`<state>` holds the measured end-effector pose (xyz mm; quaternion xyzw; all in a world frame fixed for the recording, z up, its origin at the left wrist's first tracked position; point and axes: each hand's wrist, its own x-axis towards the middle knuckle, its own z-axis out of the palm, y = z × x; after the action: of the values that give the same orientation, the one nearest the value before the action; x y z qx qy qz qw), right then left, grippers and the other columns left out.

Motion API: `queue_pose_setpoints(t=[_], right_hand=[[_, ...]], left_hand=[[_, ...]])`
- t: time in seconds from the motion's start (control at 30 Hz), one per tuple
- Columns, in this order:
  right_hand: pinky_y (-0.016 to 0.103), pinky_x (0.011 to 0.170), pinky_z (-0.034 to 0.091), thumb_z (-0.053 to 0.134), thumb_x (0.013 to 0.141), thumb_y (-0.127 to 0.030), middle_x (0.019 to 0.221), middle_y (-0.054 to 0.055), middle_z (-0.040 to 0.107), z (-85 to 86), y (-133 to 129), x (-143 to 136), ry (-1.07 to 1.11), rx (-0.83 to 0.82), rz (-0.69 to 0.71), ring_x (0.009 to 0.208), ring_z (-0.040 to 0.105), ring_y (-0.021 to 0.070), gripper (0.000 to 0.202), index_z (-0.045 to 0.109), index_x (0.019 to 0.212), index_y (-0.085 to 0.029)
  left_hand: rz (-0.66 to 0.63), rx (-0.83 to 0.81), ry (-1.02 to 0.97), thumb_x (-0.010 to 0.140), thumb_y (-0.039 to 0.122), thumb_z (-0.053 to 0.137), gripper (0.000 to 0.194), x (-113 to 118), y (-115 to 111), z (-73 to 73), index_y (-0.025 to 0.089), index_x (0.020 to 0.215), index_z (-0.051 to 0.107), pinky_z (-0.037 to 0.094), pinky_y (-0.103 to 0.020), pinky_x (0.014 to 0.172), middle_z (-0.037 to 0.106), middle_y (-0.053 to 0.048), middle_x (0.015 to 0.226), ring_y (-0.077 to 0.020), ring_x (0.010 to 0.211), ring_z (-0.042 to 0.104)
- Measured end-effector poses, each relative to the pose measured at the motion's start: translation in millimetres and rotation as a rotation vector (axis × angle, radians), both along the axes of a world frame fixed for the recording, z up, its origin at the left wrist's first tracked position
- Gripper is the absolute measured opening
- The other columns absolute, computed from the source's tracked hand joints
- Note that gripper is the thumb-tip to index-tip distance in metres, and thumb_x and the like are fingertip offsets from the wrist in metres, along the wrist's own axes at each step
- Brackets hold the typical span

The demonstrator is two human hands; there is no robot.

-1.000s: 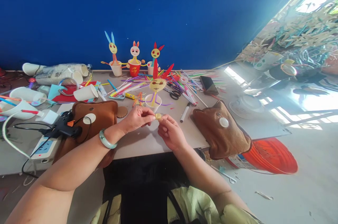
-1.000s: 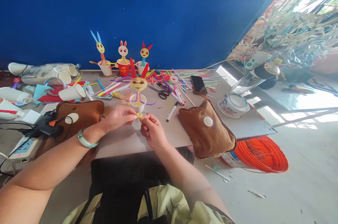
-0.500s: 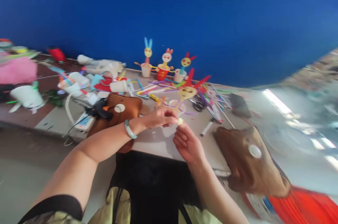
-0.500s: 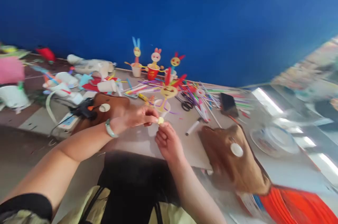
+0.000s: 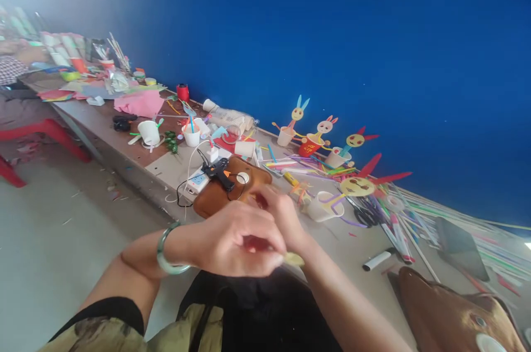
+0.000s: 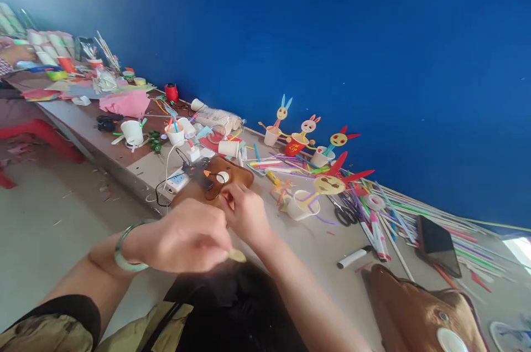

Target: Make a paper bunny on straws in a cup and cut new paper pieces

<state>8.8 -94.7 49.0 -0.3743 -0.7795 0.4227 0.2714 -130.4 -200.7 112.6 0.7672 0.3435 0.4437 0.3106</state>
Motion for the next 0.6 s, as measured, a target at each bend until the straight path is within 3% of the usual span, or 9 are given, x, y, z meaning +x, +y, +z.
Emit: queue_pose_setpoints(t=[0.03, 0.1, 0.17, 0.27, 0.33, 0.43, 0.6], right_hand=[[0.036, 0.079, 0.048, 0.062, 0.087, -0.027, 0.094, 0.007, 0.065, 6.0, 5, -21, -0.153, 0.221, 0.032, 0.090, 0.060, 0.0230, 0.006, 0.067, 0.089, -0.023], [0.039, 0.089, 0.046, 0.059, 0.091, -0.029, 0.113, 0.013, 0.065, 12.6, 14, -62, -0.430, 0.471, 0.113, 0.105, 0.059, 0.0270, 0.017, 0.067, 0.103, -0.019], [0.042, 0.095, 0.045, 0.059, 0.092, -0.036, 0.124, 0.018, 0.061, 11.9, 19, -95, -0.652, 0.602, 0.137, 0.115, 0.056, 0.0317, 0.030, 0.065, 0.113, -0.015], [0.045, 0.096, 0.043, 0.061, 0.090, -0.028, 0.125, 0.024, 0.062, 1.9, 22, -127, -0.827, 0.626, 0.093, 0.118, 0.056, 0.0353, 0.035, 0.061, 0.119, -0.008], [0.046, 0.095, 0.044, 0.059, 0.088, -0.020, 0.121, 0.025, 0.064, -6.0, 24, -136, -0.867, 0.587, 0.046, 0.115, 0.059, 0.0353, 0.036, 0.059, 0.121, -0.005], [0.047, 0.093, 0.047, 0.057, 0.085, -0.011, 0.116, 0.026, 0.066, -14.9, 28, -134, -0.823, 0.578, -0.011, 0.111, 0.062, 0.0361, 0.038, 0.056, 0.122, -0.005], [0.044, 0.092, 0.051, 0.056, 0.084, -0.012, 0.116, 0.023, 0.066, -20.5, 29, -95, -0.600, 0.653, -0.037, 0.111, 0.063, 0.0339, 0.039, 0.053, 0.123, -0.007]], left_hand=[[0.110, -0.022, -0.048, 0.086, 0.027, 0.065, 0.012, -12, -6, -8.1, 0.022, 0.076, 0.070, 0.044, -0.027, 0.057, 0.065, -0.001, 0.066, -0.0130, 0.060, 0.055], [0.393, -0.113, -0.216, 0.084, 0.029, 0.068, 0.017, -37, -13, -28.2, 0.020, 0.070, 0.066, 0.041, -0.026, 0.053, 0.063, -0.002, 0.069, -0.0120, 0.059, 0.053], [0.604, -0.101, -0.448, 0.081, 0.031, 0.069, 0.017, -61, -17, -50.6, 0.019, 0.069, 0.064, 0.037, -0.024, 0.048, 0.061, -0.001, 0.072, -0.0088, 0.053, 0.048], [0.888, -0.095, -0.673, 0.079, 0.031, 0.068, 0.014, -90, -22, -79.2, 0.019, 0.074, 0.063, 0.031, -0.022, 0.046, 0.048, 0.005, 0.055, -0.0073, 0.047, 0.042], [0.966, -0.124, -0.690, 0.078, 0.031, 0.068, 0.014, -101, -25, -90.0, 0.019, 0.075, 0.062, 0.031, -0.021, 0.046, 0.045, 0.006, 0.051, -0.0075, 0.047, 0.043], [0.988, -0.163, -0.658, 0.076, 0.032, 0.070, 0.017, -104, -25, -93.2, 0.018, 0.073, 0.062, 0.030, -0.021, 0.045, 0.046, 0.006, 0.050, -0.0074, 0.047, 0.043], [1.000, -0.123, -0.643, 0.073, 0.033, 0.072, 0.018, -96, -14, -85.8, 0.017, 0.070, 0.063, 0.031, -0.020, 0.045, 0.045, 0.007, 0.048, -0.0071, 0.046, 0.044]])
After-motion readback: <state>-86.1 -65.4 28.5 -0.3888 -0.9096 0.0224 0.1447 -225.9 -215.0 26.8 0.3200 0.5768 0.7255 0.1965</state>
